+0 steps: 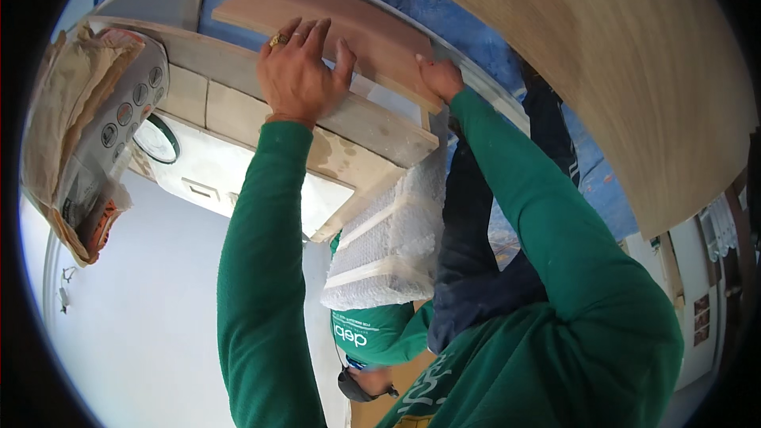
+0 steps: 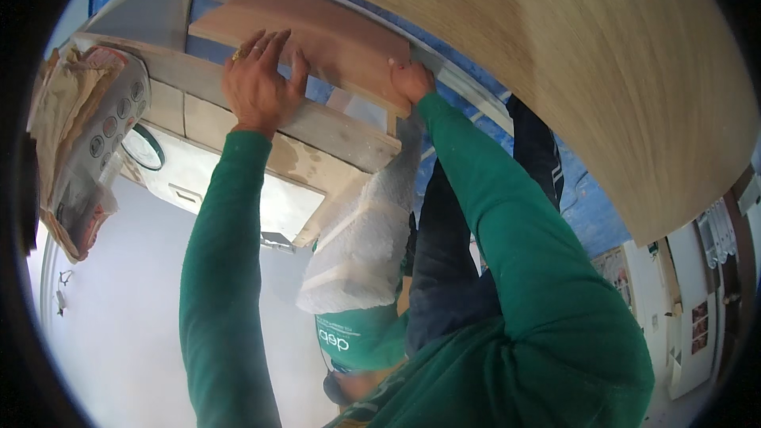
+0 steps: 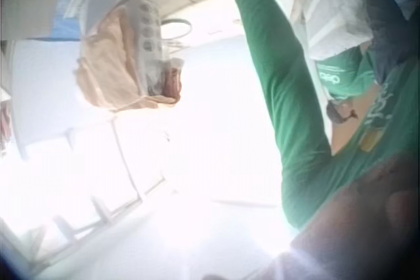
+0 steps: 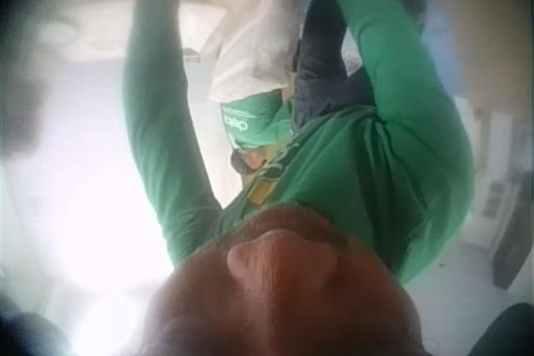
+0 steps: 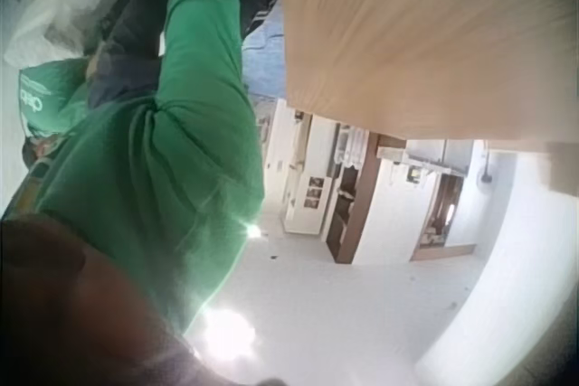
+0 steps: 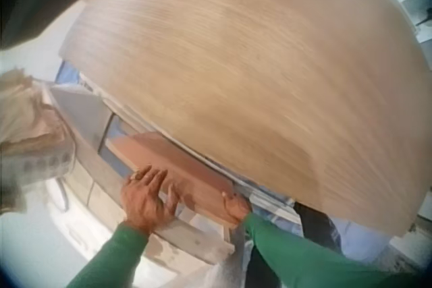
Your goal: The person measures and marks a large wooden board using a tape measure and pencil, then uses a smaller wooden template to trace and mark cut lines. The person also handles a small wooden strip and places it on the board.
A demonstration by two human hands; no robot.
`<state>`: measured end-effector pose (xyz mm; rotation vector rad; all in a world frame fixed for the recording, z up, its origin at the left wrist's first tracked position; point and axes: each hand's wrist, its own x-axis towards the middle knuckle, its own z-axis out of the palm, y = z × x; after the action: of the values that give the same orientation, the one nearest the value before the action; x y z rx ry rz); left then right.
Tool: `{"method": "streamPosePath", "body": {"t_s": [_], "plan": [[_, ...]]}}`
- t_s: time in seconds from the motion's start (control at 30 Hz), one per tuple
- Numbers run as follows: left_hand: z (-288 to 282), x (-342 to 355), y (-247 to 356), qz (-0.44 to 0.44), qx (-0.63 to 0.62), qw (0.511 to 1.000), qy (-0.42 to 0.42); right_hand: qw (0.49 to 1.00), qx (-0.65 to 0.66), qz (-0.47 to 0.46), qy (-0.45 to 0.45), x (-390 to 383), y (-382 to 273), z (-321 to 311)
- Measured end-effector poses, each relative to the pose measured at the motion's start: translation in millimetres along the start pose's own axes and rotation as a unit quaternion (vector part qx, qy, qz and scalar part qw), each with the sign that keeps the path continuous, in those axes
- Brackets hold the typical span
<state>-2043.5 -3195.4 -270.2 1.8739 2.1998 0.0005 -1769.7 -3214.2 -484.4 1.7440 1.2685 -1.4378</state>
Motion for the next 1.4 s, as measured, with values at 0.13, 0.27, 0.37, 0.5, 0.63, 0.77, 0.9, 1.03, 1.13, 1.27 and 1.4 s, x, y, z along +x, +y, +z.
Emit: {"method": "streamPosePath", "body": {"t_s": [0.13, 0.27, 0.37, 0.5, 0.63, 0.77, 0.9, 1.03, 1.13, 1.27, 1.4], "plan": [[-3, 1, 3, 0.001, 0.005, 1.000, -0.002, 1.000, 0.003, 0.009, 0.021, -3, -5, 3], [-3, 1, 3, 0.006, 0.002, 1.000, 0.006, 0.998, -0.036, -0.036, 0.029, -10, -16, -1], [-1, -1, 1, 0.001, -0.010, 1.000, 0.009, 0.995, -0.083, -0.052, -0.013, -13, -32, -14], [0, 0, 0, 0.016, -0.001, 1.000, 0.013, 0.989, -0.103, -0.053, -0.097, 1, -32, -25], [-4, 2, 1, 0.007, -0.017, 1.000, 0.008, 0.990, -0.124, -0.068, -0.007, -3, -26, 1], [-4, 3, 4, 0.002, -0.014, 1.000, 0.017, 0.972, -0.174, -0.157, -0.029, 10, -16, 0], [-8, 4, 1, -0.008, -0.010, 1.000, -0.014, 0.962, -0.224, -0.153, 0.000, -13, -38, -16], [-9, 2, 3, -0.017, -0.032, 0.999, 0.001, 0.961, -0.152, -0.213, 0.087, -55, -76, -28], [-12, 4, 6, -0.021, -0.050, 0.999, -0.001, 0.960, -0.013, -0.270, 0.069, -75, -90, -32], [-15, 1, 3, -0.036, -0.070, 0.997, 0.000, 0.945, -0.027, -0.324, -0.013, -103, -110, -44], [-14, 0, 1, -0.032, -0.064, 0.997, -0.011, 0.916, -0.118, -0.382, 0.015, -100, -120, -32]]}}
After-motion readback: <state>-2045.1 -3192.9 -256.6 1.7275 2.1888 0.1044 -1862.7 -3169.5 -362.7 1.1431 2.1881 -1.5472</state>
